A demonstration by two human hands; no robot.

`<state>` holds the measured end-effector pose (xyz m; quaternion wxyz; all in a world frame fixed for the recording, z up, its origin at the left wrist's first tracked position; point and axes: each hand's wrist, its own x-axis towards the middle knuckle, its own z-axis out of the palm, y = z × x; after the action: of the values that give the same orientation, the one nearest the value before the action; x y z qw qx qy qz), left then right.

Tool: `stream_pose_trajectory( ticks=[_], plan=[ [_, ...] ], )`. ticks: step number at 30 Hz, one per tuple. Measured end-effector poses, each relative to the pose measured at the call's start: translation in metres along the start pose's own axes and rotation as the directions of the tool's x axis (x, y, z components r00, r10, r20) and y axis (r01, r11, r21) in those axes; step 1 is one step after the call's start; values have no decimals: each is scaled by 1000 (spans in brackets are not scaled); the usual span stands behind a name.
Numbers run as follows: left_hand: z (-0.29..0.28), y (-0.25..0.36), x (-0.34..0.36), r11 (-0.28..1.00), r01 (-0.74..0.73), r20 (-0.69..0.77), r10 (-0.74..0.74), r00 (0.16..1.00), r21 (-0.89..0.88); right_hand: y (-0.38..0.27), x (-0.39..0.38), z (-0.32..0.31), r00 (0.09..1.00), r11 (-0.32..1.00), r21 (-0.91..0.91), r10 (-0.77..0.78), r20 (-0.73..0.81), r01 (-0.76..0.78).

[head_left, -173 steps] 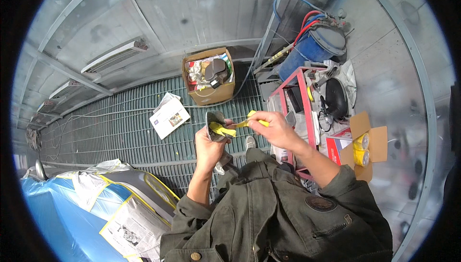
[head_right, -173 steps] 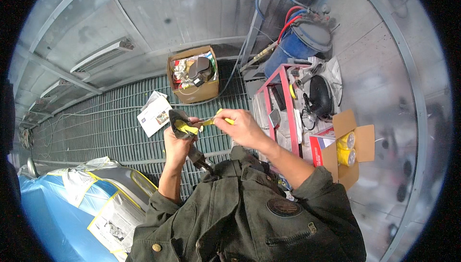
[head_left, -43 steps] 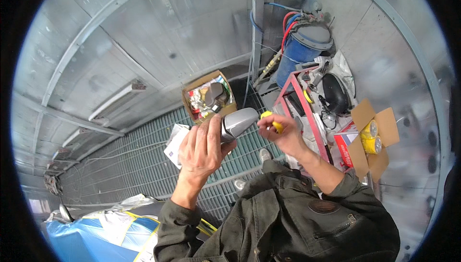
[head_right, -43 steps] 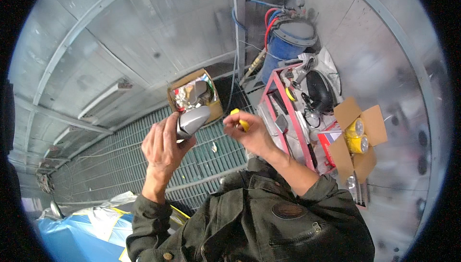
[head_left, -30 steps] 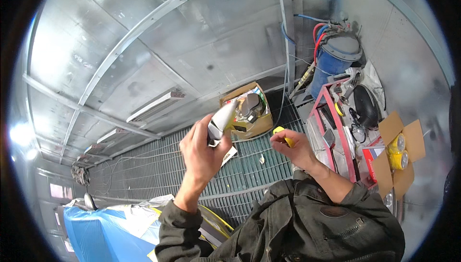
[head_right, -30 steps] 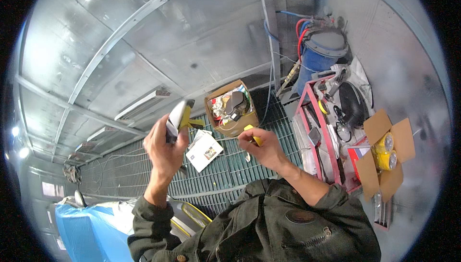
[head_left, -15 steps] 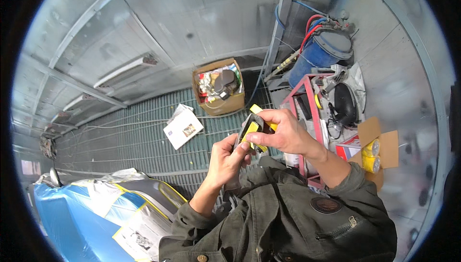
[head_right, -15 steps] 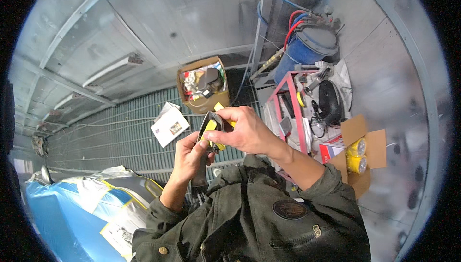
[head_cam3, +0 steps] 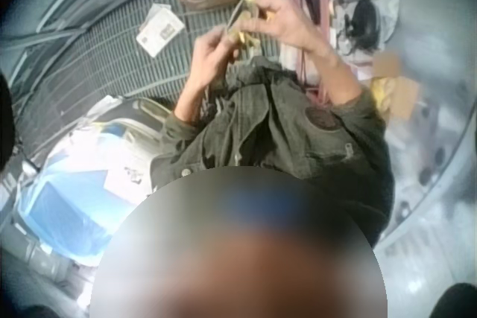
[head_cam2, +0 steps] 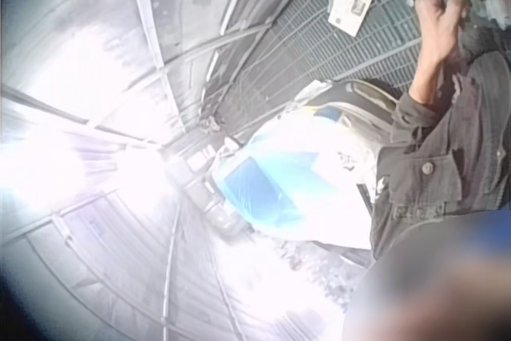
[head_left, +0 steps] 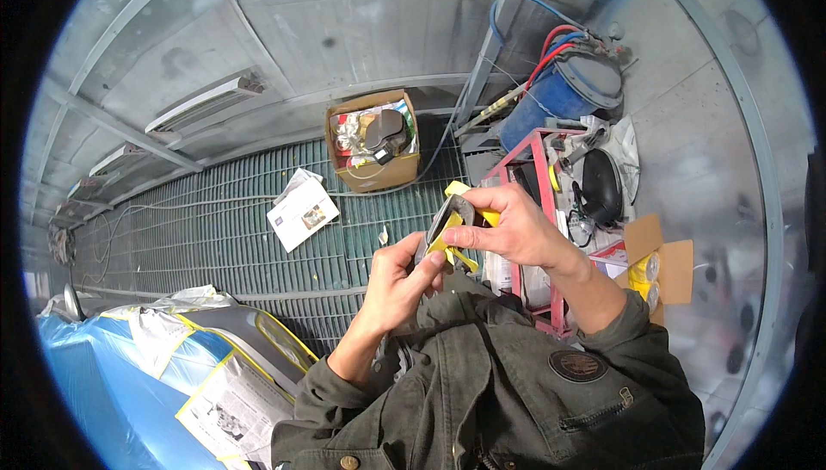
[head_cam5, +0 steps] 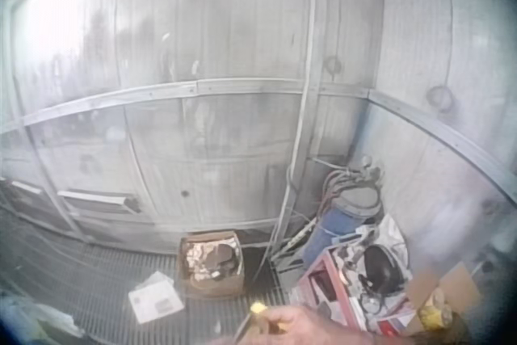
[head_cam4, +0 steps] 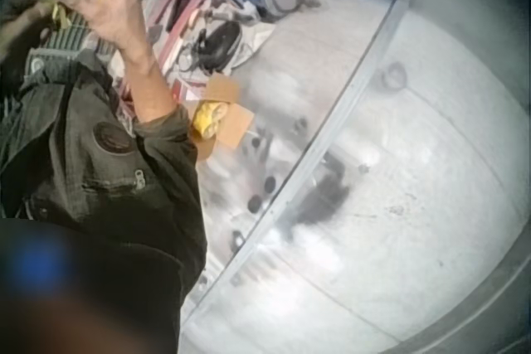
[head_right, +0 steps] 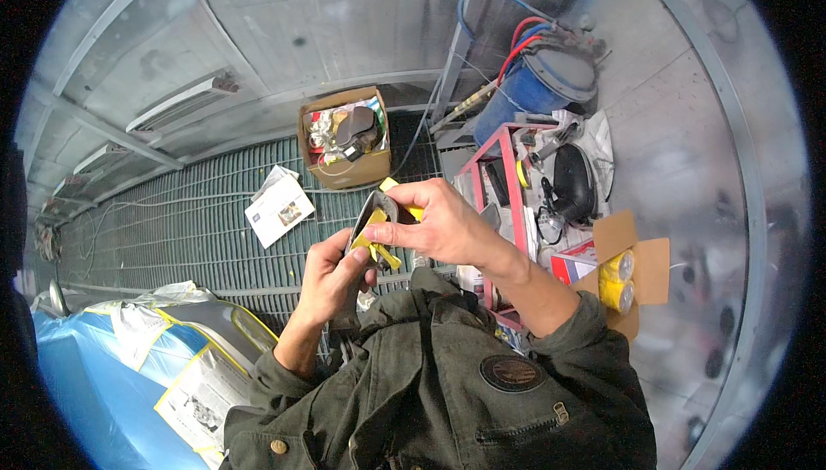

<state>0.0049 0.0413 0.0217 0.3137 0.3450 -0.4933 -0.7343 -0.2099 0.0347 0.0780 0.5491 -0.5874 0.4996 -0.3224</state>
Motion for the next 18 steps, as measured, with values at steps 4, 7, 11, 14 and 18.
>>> stream_pose_trajectory(
  ticks=[4,7,11,14,18],
  plan=[
    [0,2,1,1000,-11,-40,11,999,20,-10,-7,0,953,987,-109,-143,-268,118],
    [-1,3,1,1000,6,-54,-6,999,7,-17,-6,-2,824,708,-573,-558,-97,412],
    [-3,3,2,997,74,-44,-74,996,6,-24,-5,-2,748,361,-813,-650,131,457],
    [-4,1,2,995,74,22,-73,997,-60,-27,-4,-1,756,215,-871,-612,232,442],
    [-7,0,1,997,42,65,-38,997,-63,-33,-2,-2,754,170,-865,-587,296,472]
  ],
)
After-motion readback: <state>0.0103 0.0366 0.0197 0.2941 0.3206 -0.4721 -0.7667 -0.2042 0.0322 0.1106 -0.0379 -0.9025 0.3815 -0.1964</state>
